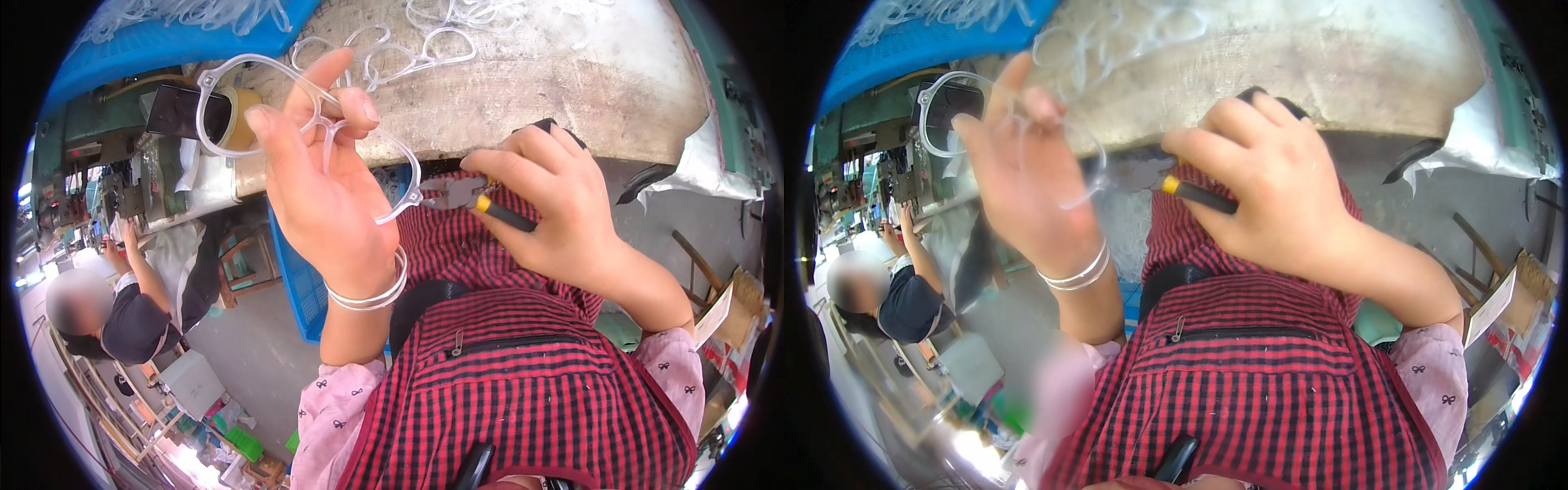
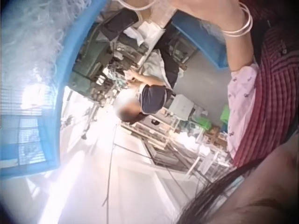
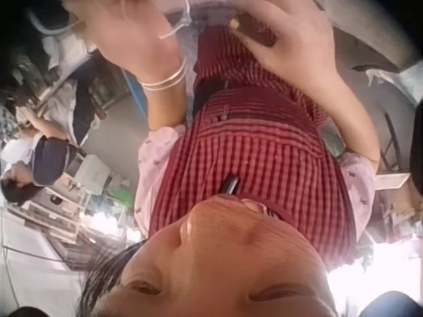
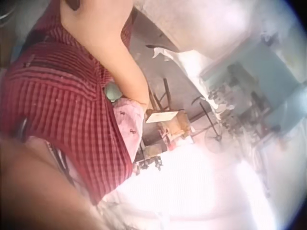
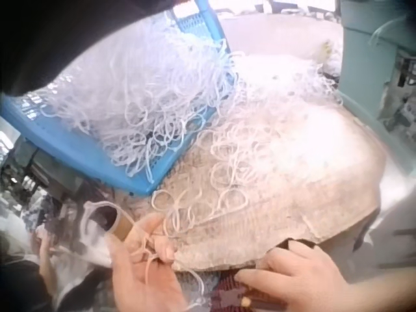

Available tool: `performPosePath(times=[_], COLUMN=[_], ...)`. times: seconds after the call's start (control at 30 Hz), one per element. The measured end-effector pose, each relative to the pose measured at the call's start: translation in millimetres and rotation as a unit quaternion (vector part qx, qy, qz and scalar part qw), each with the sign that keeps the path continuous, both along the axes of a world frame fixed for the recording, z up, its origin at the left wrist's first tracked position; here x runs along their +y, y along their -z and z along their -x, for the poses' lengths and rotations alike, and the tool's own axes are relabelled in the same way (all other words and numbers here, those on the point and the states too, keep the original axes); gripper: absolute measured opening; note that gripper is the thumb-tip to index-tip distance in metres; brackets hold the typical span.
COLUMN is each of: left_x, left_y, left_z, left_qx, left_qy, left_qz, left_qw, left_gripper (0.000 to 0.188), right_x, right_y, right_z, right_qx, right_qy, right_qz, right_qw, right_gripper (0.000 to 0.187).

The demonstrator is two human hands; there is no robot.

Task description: The person repeatedly picks up clear plastic cord loops from a blue basket and trims them with pliers. The person holds each loop, snips a section, and places the trimmed piece back into the basket. This cycle continues throughout the clip.

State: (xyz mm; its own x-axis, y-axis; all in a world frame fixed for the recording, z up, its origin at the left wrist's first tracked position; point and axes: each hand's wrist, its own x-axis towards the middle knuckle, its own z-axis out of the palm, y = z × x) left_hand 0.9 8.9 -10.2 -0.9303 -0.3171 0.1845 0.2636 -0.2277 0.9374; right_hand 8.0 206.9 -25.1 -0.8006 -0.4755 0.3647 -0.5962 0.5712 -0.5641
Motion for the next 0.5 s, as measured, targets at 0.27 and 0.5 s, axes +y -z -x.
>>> performPosePath(times=[0.27,0.5], left_x=[25,-78], left_y=[15,6], left_z=[-4,-64], left_qx=[0.052,-0.123], left_qy=[-0.191,0.019], left_qz=[0.099,0.569], left_qw=[0.975,0.813], left_gripper=[0.066,0.043], right_x=[-24,22], right_y=[17,54], right_z=[-18,-17], right_qx=[-0.014,-0.654], right_qy=[0.073,-0.022], right_qz=[-0.049,0.464], right_qw=[0.996,0.596], right_gripper=[0.037,0.039])
